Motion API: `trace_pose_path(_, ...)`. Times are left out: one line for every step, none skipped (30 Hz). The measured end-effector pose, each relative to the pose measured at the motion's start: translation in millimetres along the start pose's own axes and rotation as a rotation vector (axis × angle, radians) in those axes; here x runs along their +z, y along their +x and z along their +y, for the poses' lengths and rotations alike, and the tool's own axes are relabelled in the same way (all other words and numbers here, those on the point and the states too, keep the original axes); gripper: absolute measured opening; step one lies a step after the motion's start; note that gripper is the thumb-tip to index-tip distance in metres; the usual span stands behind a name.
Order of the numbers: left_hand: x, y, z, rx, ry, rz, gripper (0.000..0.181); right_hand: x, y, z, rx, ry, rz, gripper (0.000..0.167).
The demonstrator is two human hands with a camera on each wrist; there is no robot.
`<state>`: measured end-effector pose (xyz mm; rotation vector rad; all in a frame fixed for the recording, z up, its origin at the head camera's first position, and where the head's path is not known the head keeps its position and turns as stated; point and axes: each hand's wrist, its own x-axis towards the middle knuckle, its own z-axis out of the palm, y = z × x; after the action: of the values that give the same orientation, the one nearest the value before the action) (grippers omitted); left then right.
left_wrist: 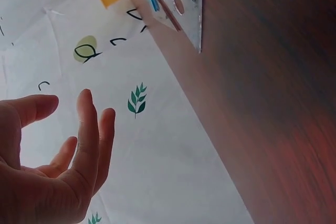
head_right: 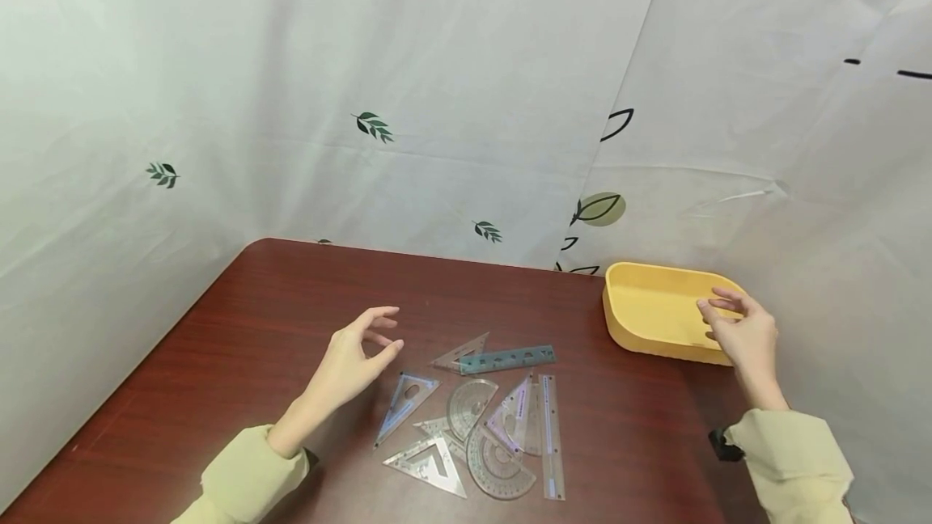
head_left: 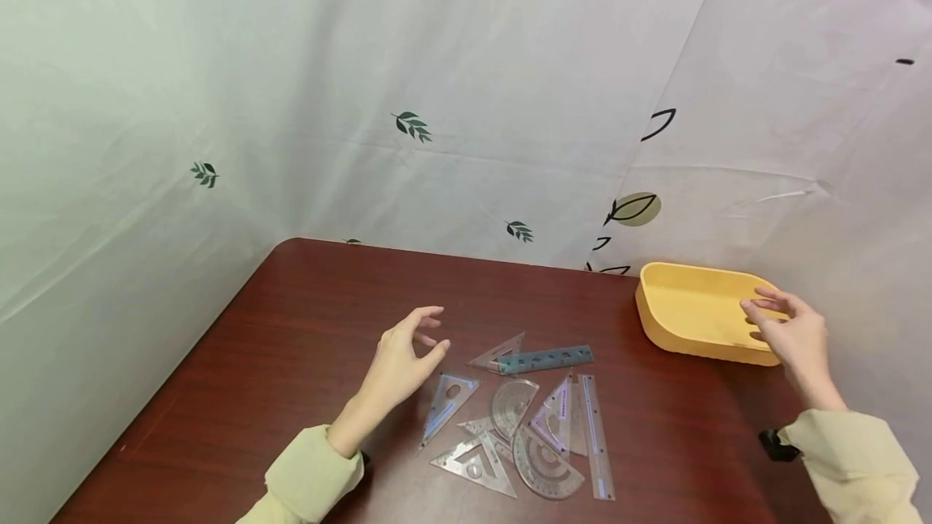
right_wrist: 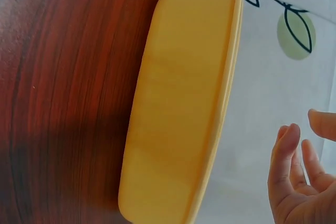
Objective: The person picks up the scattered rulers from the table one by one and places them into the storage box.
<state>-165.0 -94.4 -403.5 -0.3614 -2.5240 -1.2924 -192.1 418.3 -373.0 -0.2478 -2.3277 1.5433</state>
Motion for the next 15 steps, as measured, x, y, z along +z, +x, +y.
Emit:
trace_pose_path(0.6, -0.1, -0.3, -0.006, -0.002, -0.001, 0.046, -1.4, 1.6, 1.6, 0.005, 0.034, 0.003, 0.023)
trace_pose_path(1.1, -0.3, -0.2, -0.013, -0.007, -0.004, 0.046, -2.7, 3.0, 3.3, 0.012, 0.07, 0.006, 0.022)
trace_pose_path(1.7, -0.4, -0.3, -0.018, -0.01, -0.007, 0.046, -3.8, 5.0, 5.8, 0.027, 0.127, 0.027, 0.021)
trace_pose_path(2.3, -0.6, -0.1, -0.025, -0.014, -0.01, 0.046, -5.4, 6.4, 7.7, 0.039, 0.165, 0.035, 0.02)
trace_pose_path(2.8, -0.8, 0.2, -0.031, -0.022, -0.015, 0.047, -7.2, 8.0, 9.7, 0.052, 0.201, 0.044, 0.019)
trace_pose_path(3.3, -1.0, 0.4, -0.036, -0.029, -0.018, 0.048, -8.8, 9.6, 11.3, 0.066, 0.222, 0.054, 0.018)
trace_pose_path(3.6, -1.2, 1.1, -0.042, -0.038, -0.023, 0.049, -10.5, 11.0, 12.0, 0.079, 0.258, 0.061, 0.017)
trace_pose_path(3.8, -1.6, 2.0, -0.047, -0.046, -0.027, 0.051, -12.2, 12.2, 12.4, 0.094, 0.284, 0.069, 0.017)
trace_pose_path(4.1, -1.8, 2.4, -0.052, -0.054, -0.03, 0.053, -14.1, 13.8, 13.0, 0.109, 0.308, 0.078, 0.018)
trace_pose_path(4.3, -2.1, 3.2, -0.058, -0.062, -0.034, 0.055, -16.7, 15.0, 12.7, 0.123, 0.31, 0.069, 0.02)
trace_pose_path(4.6, -2.4, 3.6, -0.06, -0.069, -0.036, 0.056, -18.9, 16.5, 12.9, 0.139, 0.328, 0.073, 0.021)
trace_pose_path(4.7, -2.7, 4.3, -0.06, -0.075, -0.036, 0.057, -21.3, 17.9, 13.2, 0.158, 0.35, 0.073, 0.021)
trace_pose_path(4.8, -3.0, 4.9, -0.06, -0.081, -0.037, 0.058, -23.8, 19.2, 13.4, 0.181, 0.379, 0.071, 0.021)
trace_pose_path(5.0, -3.4, 5.4, -0.059, -0.085, -0.037, 0.058, -26.3, 20.4, 14.0, 0.203, 0.397, 0.074, 0.02)
trace_pose_path(5.0, -3.7, 5.8, -0.053, -0.087, -0.036, 0.058, -28.9, 21.7, 15.1, 0.228, 0.415, 0.077, 0.02)
